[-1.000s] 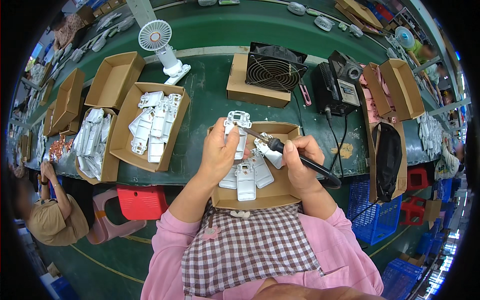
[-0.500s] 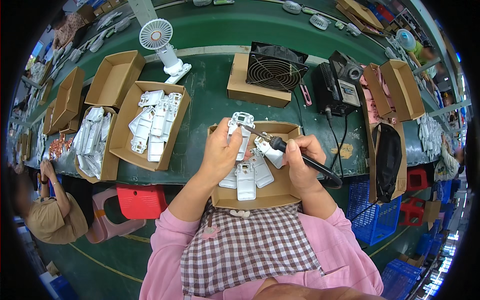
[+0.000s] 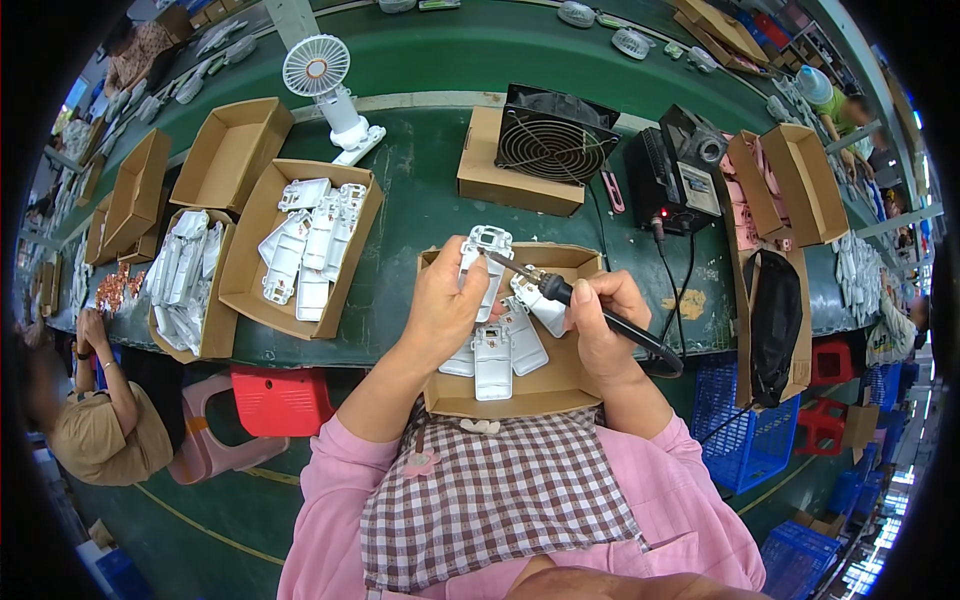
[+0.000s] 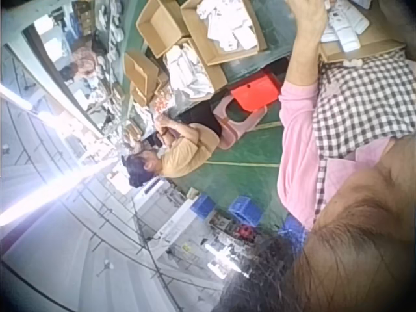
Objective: The person solders components onto plastic casings using a soldering iron and places the casings into a cardboard box. The person then retrieves additional plastic casings from another box and solders them with the soldering iron.
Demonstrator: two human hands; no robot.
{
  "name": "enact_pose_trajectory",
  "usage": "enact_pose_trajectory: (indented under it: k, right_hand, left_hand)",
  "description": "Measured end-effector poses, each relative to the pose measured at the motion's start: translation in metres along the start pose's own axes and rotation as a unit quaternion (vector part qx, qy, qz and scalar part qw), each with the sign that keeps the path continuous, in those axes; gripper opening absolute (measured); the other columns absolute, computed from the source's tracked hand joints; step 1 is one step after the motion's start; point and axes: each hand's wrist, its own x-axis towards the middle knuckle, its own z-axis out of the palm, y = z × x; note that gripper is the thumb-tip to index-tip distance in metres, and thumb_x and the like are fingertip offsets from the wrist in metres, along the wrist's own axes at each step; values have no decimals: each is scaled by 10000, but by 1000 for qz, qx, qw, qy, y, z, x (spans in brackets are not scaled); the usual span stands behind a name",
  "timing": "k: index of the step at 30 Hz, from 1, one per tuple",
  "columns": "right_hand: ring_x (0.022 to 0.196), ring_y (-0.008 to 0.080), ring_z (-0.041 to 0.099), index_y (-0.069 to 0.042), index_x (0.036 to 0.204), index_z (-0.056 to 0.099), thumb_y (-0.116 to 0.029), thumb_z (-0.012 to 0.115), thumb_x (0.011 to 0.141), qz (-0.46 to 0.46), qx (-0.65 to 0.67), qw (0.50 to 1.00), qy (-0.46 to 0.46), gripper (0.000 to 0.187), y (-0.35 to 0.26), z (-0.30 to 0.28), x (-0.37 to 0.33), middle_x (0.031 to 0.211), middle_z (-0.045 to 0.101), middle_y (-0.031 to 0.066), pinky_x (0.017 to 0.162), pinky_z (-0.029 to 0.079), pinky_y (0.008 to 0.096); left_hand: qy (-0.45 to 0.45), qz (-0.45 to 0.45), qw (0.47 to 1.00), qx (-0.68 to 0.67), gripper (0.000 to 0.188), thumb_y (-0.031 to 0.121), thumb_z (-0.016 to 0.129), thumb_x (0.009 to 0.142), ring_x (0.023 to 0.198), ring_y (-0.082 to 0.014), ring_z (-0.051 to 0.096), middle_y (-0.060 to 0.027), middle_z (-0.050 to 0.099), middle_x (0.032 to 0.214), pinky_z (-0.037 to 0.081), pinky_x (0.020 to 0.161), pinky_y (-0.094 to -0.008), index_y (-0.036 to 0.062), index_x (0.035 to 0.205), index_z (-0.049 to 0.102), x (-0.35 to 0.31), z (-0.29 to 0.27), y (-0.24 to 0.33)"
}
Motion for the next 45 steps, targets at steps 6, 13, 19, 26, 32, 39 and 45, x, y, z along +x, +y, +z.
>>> enact_pose_trajectory:
  k: [6,13,19,26,32,39,45]
  right_hand:
    - [469,94,497,-37,807,466,-65,532,900,-50,10,998,46,117,8,-1,-3,622,537,56,448,399,212]
    - [484,83,485,-48,796,466,-104,549,902,-35,78,992,92,145,8,-5,-3,609,520,45,479,396,212]
    - [493,71,469,-43,791,467,-124,557,907,-22,63,994,83,168,2,-3,-1,603,513,31,487,364,201]
    - [500,51,463,-40,791,471,-122,570,904,-4,67,996,63,172,2,-5,-1,609,511,14,478,357,192]
    - [470,46,422,-51,784,461,-118,572,897,-11,54,996,67,172,11,-5,-1,705,469,17,420,359,178]
    - [493,41,455,-45,787,474,-107,571,904,3,66,996,66,164,7,-3,0,632,501,0,470,353,180]
    - [486,36,446,-51,782,477,-105,572,904,7,57,996,67,163,4,-3,1,616,502,-6,464,348,180]
  left_hand:
    - [6,7,1000,-17,109,127,444,960,577,-89,586,-51,591,749,500,515,-240,39,989,502,-1,0,1]
    - [-25,94,954,283,348,172,540,919,906,-250,628,-191,631,977,492,768,-325,-11,1209,480,-25,-11,19]
    - [247,152,757,585,174,105,589,852,805,-375,626,-178,653,852,495,695,-453,56,1019,586,-5,-121,52]
    - [89,40,760,643,435,40,721,679,972,-358,557,-173,574,999,451,831,-408,69,1067,527,6,-229,18]
    - [120,-11,817,564,339,31,676,730,831,-348,617,-193,631,894,482,728,-410,45,1028,515,4,-254,36]
    - [239,-70,968,-15,227,-8,585,811,844,-215,618,-141,571,1006,573,621,-284,-4,1025,511,13,-238,46]
    - [213,-104,940,246,208,193,673,838,663,-103,532,-52,591,819,452,593,-255,57,852,516,19,-216,2]
